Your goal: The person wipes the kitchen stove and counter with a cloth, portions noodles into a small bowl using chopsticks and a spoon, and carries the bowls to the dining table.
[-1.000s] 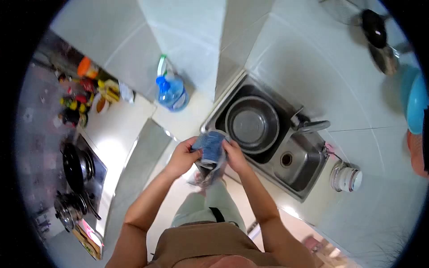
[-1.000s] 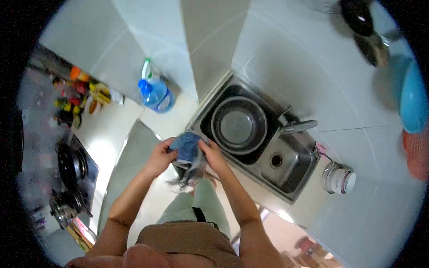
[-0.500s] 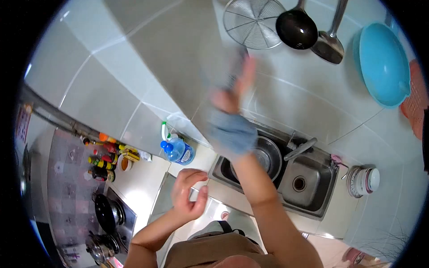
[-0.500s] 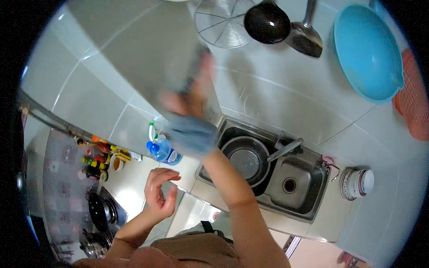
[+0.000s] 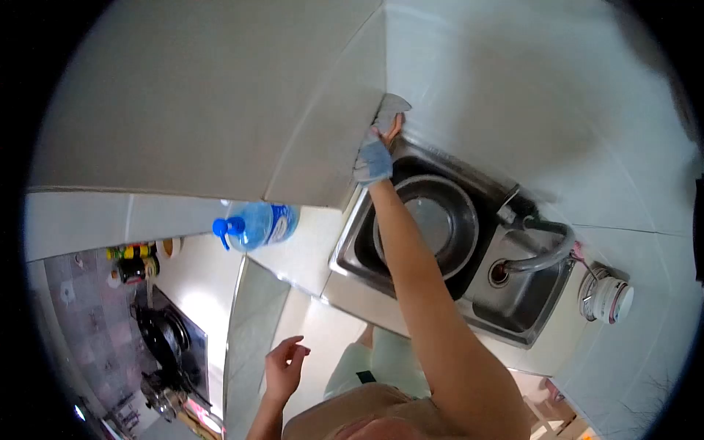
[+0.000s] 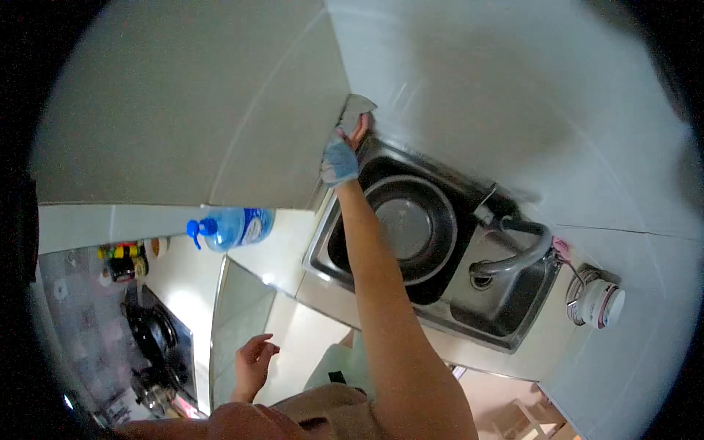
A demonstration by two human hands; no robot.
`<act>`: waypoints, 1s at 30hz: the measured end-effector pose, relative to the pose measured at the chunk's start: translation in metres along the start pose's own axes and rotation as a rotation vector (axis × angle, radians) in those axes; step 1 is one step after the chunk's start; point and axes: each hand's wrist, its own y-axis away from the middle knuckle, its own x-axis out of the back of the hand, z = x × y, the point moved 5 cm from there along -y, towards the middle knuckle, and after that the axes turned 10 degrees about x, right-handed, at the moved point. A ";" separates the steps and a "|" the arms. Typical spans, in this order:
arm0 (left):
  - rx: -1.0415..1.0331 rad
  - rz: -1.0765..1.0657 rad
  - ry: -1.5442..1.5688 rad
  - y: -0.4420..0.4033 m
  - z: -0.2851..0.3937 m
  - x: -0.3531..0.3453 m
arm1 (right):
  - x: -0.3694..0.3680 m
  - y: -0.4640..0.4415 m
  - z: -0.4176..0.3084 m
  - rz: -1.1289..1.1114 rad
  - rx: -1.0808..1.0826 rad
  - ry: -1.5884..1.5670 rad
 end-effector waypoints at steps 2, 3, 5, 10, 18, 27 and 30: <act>-0.020 0.003 -0.027 -0.005 -0.010 -0.004 | 0.004 0.035 0.017 0.100 -0.284 -0.106; -0.025 0.006 -0.026 -0.001 -0.013 -0.010 | 0.002 0.062 0.008 0.155 -0.409 -0.190; 0.034 -0.032 0.072 -0.001 -0.007 -0.024 | -0.004 0.121 -0.020 0.215 -0.627 -0.478; -0.106 0.036 0.076 -0.005 0.004 -0.025 | -0.020 0.199 -0.128 0.097 -1.039 -1.497; 0.355 0.305 1.025 0.000 -0.079 0.023 | 0.075 0.371 -0.161 -0.765 -1.913 -1.267; 0.247 0.938 0.602 0.012 -0.204 0.111 | 0.002 0.409 -0.238 -1.069 -2.040 -1.048; 0.185 1.054 0.340 -0.020 -0.236 0.212 | -0.103 0.441 -0.238 -1.162 -1.933 -0.965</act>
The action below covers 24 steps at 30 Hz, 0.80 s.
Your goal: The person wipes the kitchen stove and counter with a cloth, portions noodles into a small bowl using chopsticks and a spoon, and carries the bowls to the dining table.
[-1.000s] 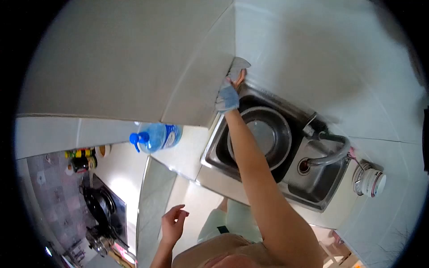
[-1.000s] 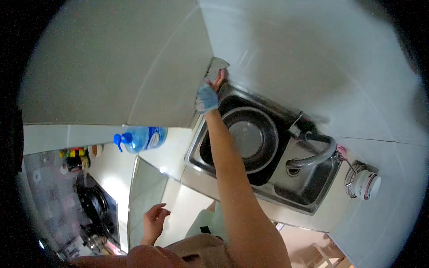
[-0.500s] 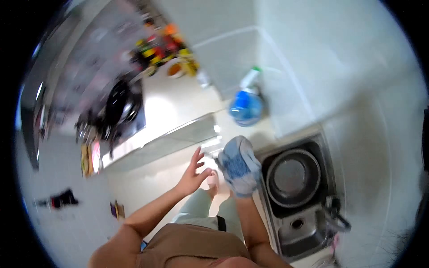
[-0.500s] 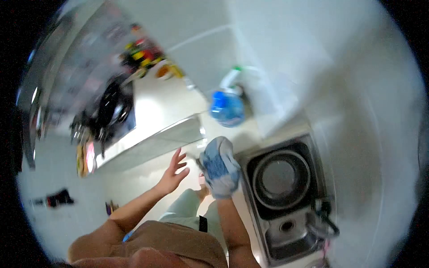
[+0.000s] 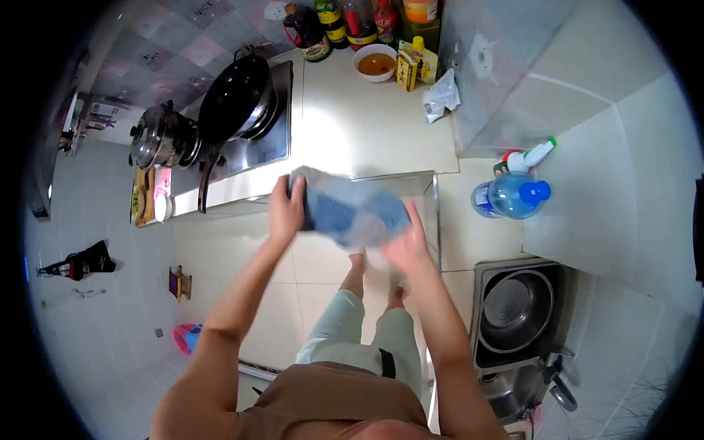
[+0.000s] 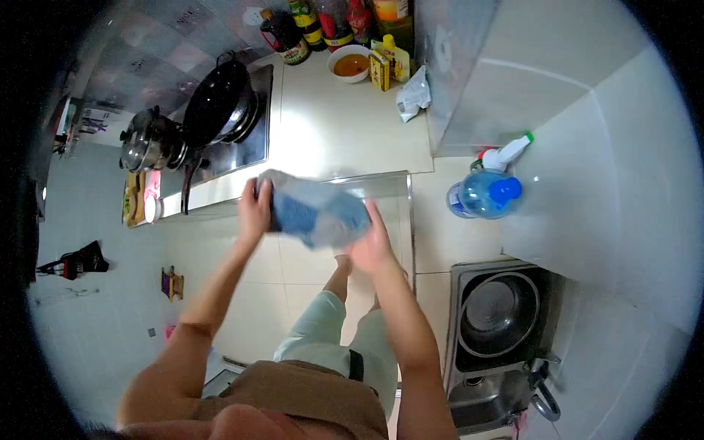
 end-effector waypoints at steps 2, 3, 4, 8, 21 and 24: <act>-0.144 0.177 -0.387 -0.058 0.010 0.001 | 0.020 -0.051 -0.007 0.367 0.256 0.463; -0.041 0.159 -0.659 -0.091 -0.005 -0.011 | 0.037 -0.067 -0.011 0.557 0.480 0.705; 0.019 0.103 -0.734 -0.110 -0.006 -0.027 | 0.039 -0.077 -0.008 0.535 0.521 0.707; 0.156 0.122 -0.789 -0.169 -0.068 -0.148 | 0.047 -0.056 0.026 0.575 0.528 0.617; -0.764 -0.463 -0.387 -0.062 0.049 -0.231 | 0.074 0.025 0.071 0.931 0.655 0.620; -1.015 -0.457 -0.341 -0.042 0.043 -0.251 | 0.066 0.010 0.074 0.810 0.640 0.741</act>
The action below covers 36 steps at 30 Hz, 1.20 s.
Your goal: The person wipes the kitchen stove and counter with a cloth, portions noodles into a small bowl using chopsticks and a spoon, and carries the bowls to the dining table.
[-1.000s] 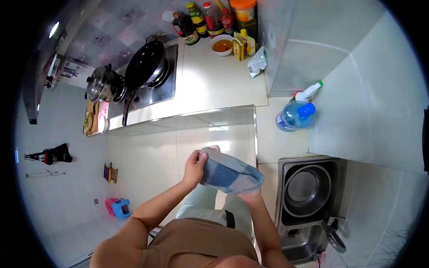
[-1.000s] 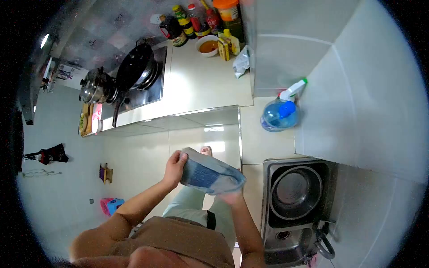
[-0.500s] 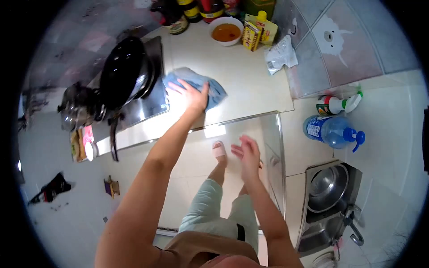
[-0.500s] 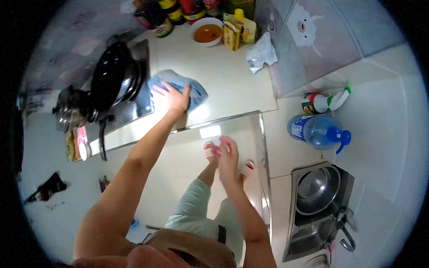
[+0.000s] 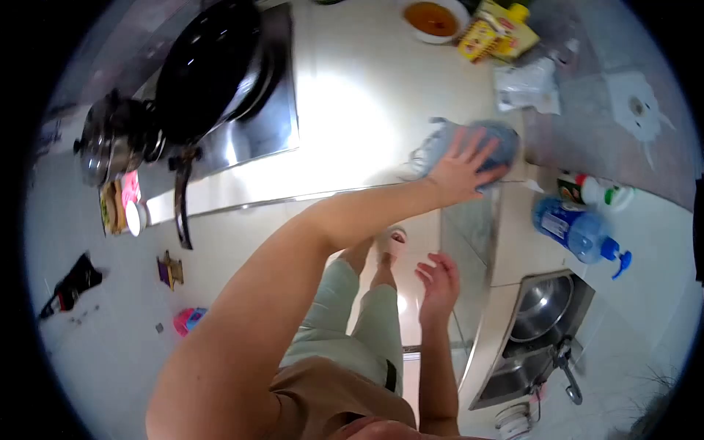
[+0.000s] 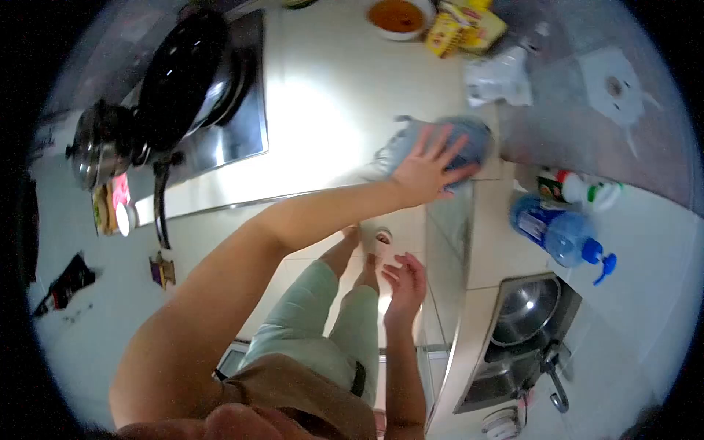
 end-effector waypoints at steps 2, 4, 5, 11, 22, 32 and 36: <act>-0.125 0.007 -0.054 0.016 -0.014 0.005 | -0.016 -0.008 0.003 -0.029 -0.063 0.024; 0.062 -0.042 -0.133 0.060 -0.054 0.020 | -0.034 -0.013 0.007 -0.068 -0.120 0.051; 0.151 -0.070 -0.163 0.093 -0.077 0.028 | -0.044 -0.012 0.004 -0.115 -0.115 0.069; 0.439 -0.005 -0.385 0.354 -0.272 0.134 | -0.045 0.011 0.059 -0.262 -0.221 0.273; 1.118 0.326 -0.128 0.646 -0.457 0.237 | -0.053 0.079 0.146 -0.267 -0.357 0.544; 0.766 0.489 0.159 0.495 -0.491 0.280 | -0.197 0.178 0.239 -0.388 -0.473 0.344; 0.971 0.531 0.454 0.431 -0.506 0.330 | -0.210 0.185 0.243 -0.313 -0.449 0.372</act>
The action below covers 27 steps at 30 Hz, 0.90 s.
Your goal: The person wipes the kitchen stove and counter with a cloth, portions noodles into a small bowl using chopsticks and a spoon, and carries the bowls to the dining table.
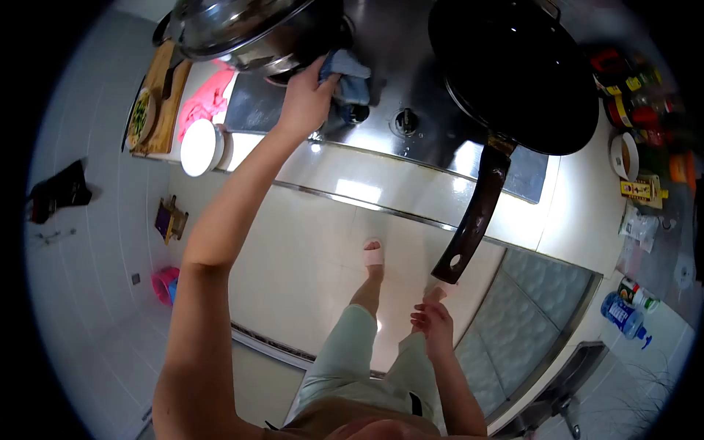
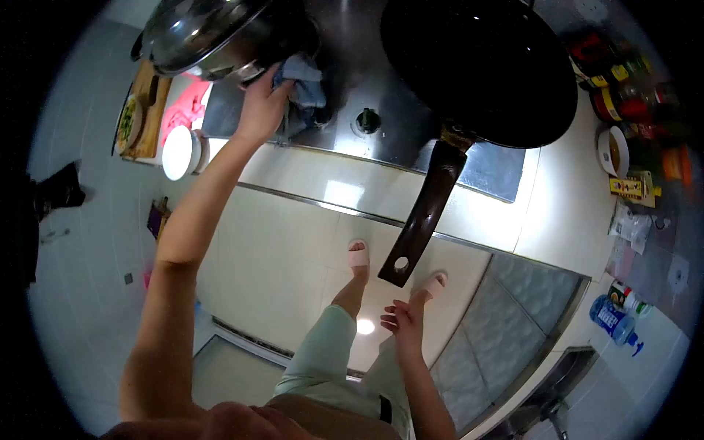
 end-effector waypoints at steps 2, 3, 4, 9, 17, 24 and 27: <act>-0.450 0.110 -0.235 0.007 0.033 -0.006 | 0.008 -0.004 -0.004 0.079 0.009 -0.079; -0.679 0.168 -0.379 0.015 0.043 -0.011 | 0.011 -0.007 -0.007 0.091 0.017 -0.088; -0.559 0.044 -0.385 0.011 0.029 -0.021 | 0.014 -0.009 -0.008 0.103 0.026 -0.098; -0.117 -0.358 -0.217 -0.009 0.003 -0.054 | 0.023 -0.014 -0.002 0.187 0.006 -0.117; -0.377 0.300 -0.596 -0.209 0.005 -0.157 | 0.024 0.001 0.005 0.254 0.015 -0.138; -0.739 -0.181 -0.773 -0.140 0.036 -0.160 | 0.046 0.011 0.035 0.314 -0.046 -0.178; -0.475 -0.375 -0.548 -0.058 0.031 -0.115 | 0.024 0.002 0.013 0.294 -0.020 -0.159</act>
